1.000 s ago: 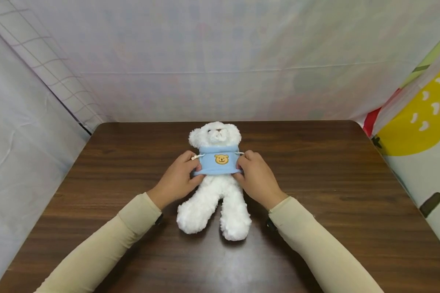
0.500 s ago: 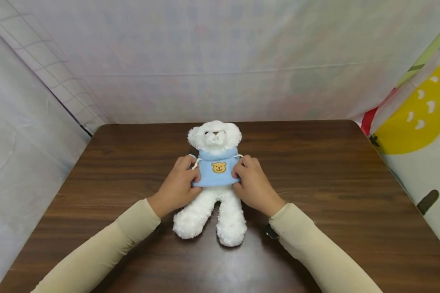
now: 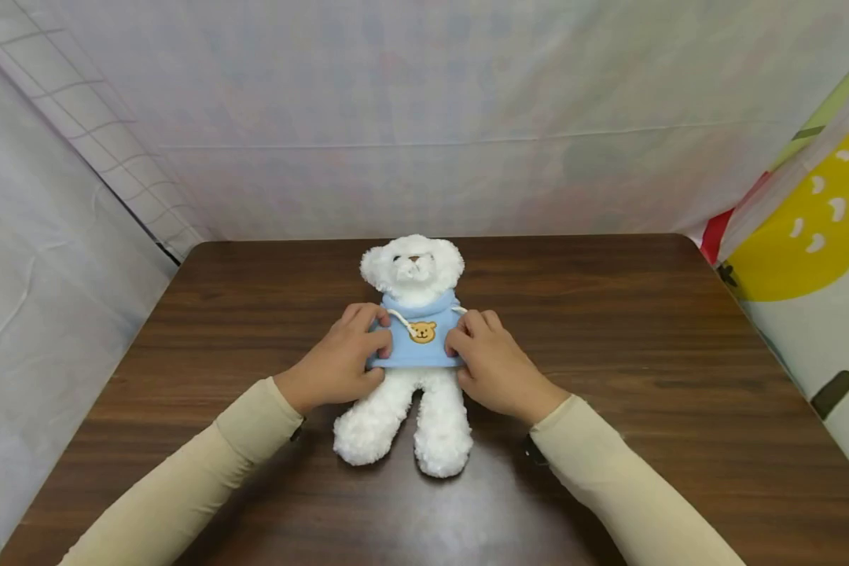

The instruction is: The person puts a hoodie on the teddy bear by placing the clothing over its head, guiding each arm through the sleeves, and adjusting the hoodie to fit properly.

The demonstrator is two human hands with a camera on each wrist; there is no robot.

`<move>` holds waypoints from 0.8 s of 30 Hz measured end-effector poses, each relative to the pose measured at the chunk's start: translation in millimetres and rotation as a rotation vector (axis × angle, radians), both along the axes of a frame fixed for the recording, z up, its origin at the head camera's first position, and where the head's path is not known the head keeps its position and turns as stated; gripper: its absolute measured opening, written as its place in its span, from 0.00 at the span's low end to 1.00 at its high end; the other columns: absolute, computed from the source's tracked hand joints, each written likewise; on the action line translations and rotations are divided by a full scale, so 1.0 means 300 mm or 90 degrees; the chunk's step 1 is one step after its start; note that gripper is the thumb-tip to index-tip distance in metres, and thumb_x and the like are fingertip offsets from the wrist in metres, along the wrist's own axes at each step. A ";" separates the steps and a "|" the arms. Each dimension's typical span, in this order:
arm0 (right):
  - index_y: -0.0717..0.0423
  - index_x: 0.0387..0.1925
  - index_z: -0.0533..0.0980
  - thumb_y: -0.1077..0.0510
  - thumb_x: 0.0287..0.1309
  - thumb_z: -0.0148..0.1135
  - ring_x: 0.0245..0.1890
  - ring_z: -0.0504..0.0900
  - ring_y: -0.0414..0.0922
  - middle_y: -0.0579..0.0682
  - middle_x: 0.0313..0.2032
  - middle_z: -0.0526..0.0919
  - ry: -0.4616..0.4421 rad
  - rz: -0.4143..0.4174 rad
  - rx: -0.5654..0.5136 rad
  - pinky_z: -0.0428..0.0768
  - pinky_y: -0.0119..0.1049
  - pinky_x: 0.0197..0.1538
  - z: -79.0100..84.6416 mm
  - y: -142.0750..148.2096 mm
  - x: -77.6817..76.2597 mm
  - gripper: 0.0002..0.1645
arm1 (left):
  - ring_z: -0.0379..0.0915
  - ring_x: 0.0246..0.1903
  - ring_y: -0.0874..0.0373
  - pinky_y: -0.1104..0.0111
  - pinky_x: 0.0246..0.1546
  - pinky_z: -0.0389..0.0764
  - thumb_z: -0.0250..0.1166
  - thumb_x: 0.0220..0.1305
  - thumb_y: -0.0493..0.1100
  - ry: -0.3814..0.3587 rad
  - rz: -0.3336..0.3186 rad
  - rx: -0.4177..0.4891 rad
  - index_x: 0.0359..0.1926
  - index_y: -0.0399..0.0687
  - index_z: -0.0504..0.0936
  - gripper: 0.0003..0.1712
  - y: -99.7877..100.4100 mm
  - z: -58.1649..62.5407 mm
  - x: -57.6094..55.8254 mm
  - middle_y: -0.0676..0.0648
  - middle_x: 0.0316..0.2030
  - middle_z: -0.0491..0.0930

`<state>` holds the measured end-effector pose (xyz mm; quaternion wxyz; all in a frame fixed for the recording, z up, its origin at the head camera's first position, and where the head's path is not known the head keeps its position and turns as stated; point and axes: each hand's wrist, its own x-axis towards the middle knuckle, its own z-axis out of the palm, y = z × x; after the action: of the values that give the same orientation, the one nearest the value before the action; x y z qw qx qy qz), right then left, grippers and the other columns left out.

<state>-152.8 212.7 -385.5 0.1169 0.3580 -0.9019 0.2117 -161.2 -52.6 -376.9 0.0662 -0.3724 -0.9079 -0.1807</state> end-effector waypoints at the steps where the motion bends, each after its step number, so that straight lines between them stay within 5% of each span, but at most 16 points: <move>1: 0.52 0.33 0.74 0.72 0.51 0.62 0.39 0.67 0.50 0.49 0.37 0.68 -0.031 0.009 -0.025 0.69 0.43 0.40 0.012 0.016 -0.002 0.13 | 0.60 0.53 0.48 0.56 0.48 0.66 0.65 0.58 0.39 -0.008 -0.008 -0.004 0.36 0.51 0.76 0.06 -0.005 0.007 -0.002 0.46 0.50 0.66; 5: 0.53 0.38 0.75 0.60 0.65 0.64 0.37 0.75 0.45 0.48 0.38 0.75 -0.111 -0.063 -0.145 0.75 0.42 0.39 0.044 0.068 -0.018 0.05 | 0.60 0.49 0.51 0.60 0.46 0.67 0.66 0.65 0.57 -0.007 -0.013 -0.037 0.64 0.55 0.75 0.29 -0.007 0.024 -0.004 0.47 0.49 0.66; 8: 0.55 0.45 0.75 0.47 0.70 0.60 0.38 0.77 0.47 0.51 0.41 0.78 -0.189 -0.178 -0.170 0.77 0.44 0.40 0.042 0.086 -0.029 0.15 | 0.59 0.45 0.52 0.63 0.42 0.66 0.67 0.64 0.60 0.004 -0.013 -0.067 0.70 0.59 0.71 0.36 -0.007 0.026 -0.003 0.47 0.47 0.65; 11: 0.60 0.53 0.75 0.38 0.67 0.58 0.44 0.78 0.51 0.56 0.46 0.79 -0.285 -0.231 -0.144 0.76 0.48 0.45 0.025 0.095 -0.039 0.30 | 0.58 0.44 0.53 0.64 0.40 0.66 0.68 0.64 0.59 -0.007 -0.008 -0.073 0.70 0.59 0.70 0.36 -0.011 0.022 -0.001 0.47 0.45 0.65; 16: 0.59 0.56 0.73 0.35 0.63 0.62 0.53 0.76 0.54 0.57 0.53 0.78 -0.335 -0.200 -0.138 0.75 0.51 0.50 0.005 0.080 -0.050 0.36 | 0.58 0.45 0.52 0.64 0.41 0.68 0.68 0.63 0.58 -0.031 0.004 -0.060 0.71 0.57 0.69 0.38 -0.027 0.004 0.001 0.47 0.47 0.66; 24: 0.60 0.59 0.68 0.51 0.63 0.68 0.49 0.77 0.51 0.57 0.50 0.78 -0.320 -0.135 -0.166 0.76 0.47 0.47 0.000 0.036 -0.052 0.30 | 0.60 0.46 0.52 0.63 0.42 0.70 0.68 0.64 0.58 -0.047 0.011 -0.045 0.71 0.57 0.69 0.37 -0.034 -0.013 -0.003 0.46 0.49 0.66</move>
<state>-168.4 223.4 -385.5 -0.0434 0.1800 -0.9001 0.3945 -162.0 -62.9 -380.8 0.0209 -0.3597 -0.9187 -0.1617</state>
